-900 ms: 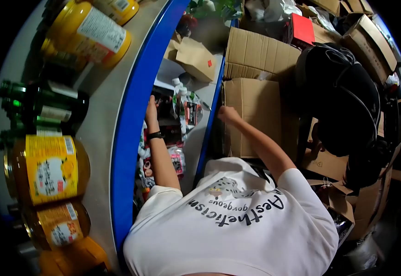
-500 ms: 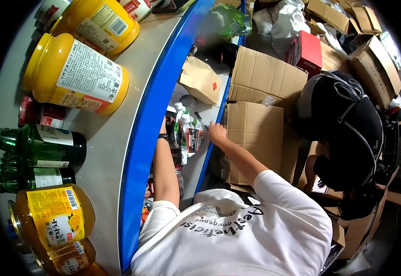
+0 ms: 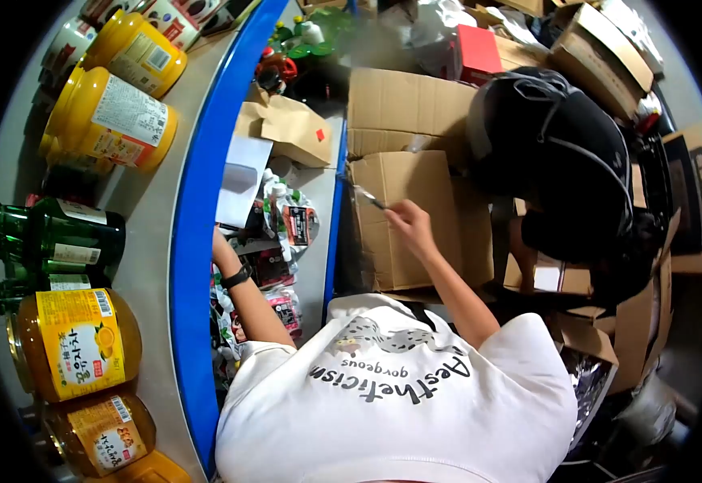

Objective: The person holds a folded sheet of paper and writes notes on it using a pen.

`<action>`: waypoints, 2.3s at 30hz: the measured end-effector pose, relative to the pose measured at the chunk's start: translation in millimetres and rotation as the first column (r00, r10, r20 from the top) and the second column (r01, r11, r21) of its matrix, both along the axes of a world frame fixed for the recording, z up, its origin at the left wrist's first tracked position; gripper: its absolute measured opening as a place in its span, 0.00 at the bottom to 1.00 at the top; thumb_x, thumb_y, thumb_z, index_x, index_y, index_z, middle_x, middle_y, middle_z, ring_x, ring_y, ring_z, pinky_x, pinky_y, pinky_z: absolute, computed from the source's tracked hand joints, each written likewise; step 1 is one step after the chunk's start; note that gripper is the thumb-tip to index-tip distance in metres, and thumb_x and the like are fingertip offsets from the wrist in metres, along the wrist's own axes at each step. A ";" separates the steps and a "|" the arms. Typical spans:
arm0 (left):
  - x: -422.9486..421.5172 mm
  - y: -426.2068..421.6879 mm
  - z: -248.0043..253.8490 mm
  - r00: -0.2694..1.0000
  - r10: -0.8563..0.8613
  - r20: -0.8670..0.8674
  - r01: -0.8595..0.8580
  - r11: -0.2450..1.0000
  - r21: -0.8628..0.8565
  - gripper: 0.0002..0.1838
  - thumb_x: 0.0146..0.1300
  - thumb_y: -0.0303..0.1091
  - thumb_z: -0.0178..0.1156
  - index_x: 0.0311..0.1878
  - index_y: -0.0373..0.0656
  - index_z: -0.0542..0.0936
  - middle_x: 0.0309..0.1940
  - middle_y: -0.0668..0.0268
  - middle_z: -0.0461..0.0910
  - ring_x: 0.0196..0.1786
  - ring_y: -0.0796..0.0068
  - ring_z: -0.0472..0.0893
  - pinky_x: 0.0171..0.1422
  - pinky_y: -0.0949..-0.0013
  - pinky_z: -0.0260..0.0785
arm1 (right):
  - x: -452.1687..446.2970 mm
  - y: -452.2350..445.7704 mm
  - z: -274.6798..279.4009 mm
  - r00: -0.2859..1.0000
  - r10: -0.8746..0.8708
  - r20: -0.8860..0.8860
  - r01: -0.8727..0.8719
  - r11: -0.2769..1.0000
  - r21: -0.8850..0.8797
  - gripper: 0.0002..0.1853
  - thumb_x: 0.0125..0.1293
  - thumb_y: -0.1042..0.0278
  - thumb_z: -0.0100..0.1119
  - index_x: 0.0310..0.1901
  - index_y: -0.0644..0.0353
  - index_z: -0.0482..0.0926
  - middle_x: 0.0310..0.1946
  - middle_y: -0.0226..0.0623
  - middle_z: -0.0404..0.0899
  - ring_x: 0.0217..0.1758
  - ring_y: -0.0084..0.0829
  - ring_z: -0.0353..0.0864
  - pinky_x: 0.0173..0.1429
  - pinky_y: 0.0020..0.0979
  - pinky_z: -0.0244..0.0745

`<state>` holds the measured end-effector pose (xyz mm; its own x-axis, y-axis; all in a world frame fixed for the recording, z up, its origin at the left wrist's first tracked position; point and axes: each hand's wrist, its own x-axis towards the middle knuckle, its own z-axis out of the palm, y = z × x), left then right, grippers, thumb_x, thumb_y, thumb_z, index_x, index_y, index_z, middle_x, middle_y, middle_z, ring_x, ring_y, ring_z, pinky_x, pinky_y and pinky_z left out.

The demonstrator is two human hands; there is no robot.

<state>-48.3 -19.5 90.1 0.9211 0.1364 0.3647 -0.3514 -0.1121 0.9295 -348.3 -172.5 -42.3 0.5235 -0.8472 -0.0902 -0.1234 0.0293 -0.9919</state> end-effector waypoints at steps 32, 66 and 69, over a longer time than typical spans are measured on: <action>-294.9 -82.4 -43.9 -0.142 -0.804 -0.577 0.862 -0.387 0.328 0.09 0.57 0.33 0.59 0.31 0.34 0.77 0.16 0.63 0.77 0.19 0.79 0.78 0.25 0.76 0.67 | -221.0 126.3 61.4 0.923 -0.368 0.115 0.374 0.927 -0.039 0.23 0.55 0.60 0.62 0.51 0.61 0.72 0.40 0.34 0.78 0.43 0.25 0.75 0.51 0.25 0.69; -307.0 -75.8 -109.4 -0.564 -0.571 -0.597 0.518 0.319 -0.794 0.21 0.57 0.30 0.60 0.54 0.43 0.69 0.52 0.63 0.72 0.57 0.64 0.69 0.66 0.58 0.57 | -182.2 107.5 20.4 0.604 -0.788 0.117 0.794 0.608 -0.005 0.30 0.49 0.65 0.69 0.49 0.58 0.61 0.40 0.43 0.74 0.40 0.35 0.78 0.41 0.31 0.73; -312.7 -75.0 -112.3 -0.575 -0.562 -0.594 0.545 0.278 -0.791 0.23 0.56 0.29 0.60 0.56 0.42 0.67 0.52 0.62 0.71 0.57 0.64 0.69 0.66 0.57 0.57 | -183.5 107.3 20.2 0.668 -0.744 -0.025 0.738 0.666 -0.105 0.24 0.48 0.66 0.67 0.42 0.58 0.62 0.29 0.41 0.73 0.31 0.32 0.76 0.37 0.31 0.71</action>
